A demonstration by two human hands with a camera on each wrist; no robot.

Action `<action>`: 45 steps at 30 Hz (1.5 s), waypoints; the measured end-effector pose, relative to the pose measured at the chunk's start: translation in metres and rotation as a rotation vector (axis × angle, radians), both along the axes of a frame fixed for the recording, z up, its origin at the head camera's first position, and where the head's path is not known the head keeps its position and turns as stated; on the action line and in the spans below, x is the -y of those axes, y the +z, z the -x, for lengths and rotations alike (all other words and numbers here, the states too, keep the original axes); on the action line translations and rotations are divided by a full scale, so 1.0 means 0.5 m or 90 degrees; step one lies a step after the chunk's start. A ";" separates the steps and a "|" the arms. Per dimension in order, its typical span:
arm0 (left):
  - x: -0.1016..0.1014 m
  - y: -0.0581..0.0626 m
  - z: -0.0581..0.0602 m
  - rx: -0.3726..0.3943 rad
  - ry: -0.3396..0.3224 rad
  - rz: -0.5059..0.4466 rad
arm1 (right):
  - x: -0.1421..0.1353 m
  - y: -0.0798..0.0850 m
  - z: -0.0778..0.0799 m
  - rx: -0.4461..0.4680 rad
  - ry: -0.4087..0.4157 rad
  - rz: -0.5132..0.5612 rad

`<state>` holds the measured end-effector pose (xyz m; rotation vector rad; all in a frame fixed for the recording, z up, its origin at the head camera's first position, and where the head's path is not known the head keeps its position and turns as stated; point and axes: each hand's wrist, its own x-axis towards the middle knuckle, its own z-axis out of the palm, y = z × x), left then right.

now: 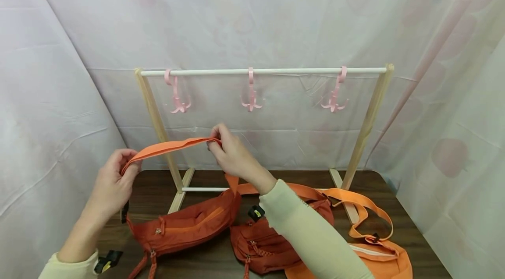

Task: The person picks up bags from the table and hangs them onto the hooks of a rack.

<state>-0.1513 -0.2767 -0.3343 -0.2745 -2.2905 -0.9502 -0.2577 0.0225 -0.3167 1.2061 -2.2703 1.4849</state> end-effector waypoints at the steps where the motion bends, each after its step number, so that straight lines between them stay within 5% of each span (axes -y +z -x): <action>1: -0.001 0.004 -0.001 -0.008 0.003 -0.002 | 0.001 0.005 0.000 -0.010 -0.002 0.002; 9: -0.004 0.040 0.010 -0.054 0.022 -0.016 | 0.008 0.047 0.007 -0.118 -0.049 0.006; 22: 0.012 0.083 0.060 -0.166 0.047 0.021 | 0.015 0.082 0.042 -0.255 -0.107 -0.058; 29: 0.009 0.103 0.081 -0.181 0.117 0.039 | 0.023 0.089 0.056 -0.337 -0.123 -0.059; 37: -0.012 0.135 0.107 -0.178 0.221 0.047 | 0.037 0.106 0.070 -0.352 -0.171 -0.037; 45: -0.026 0.162 0.144 -0.127 0.266 0.042 | 0.043 0.124 0.092 -0.345 -0.221 -0.034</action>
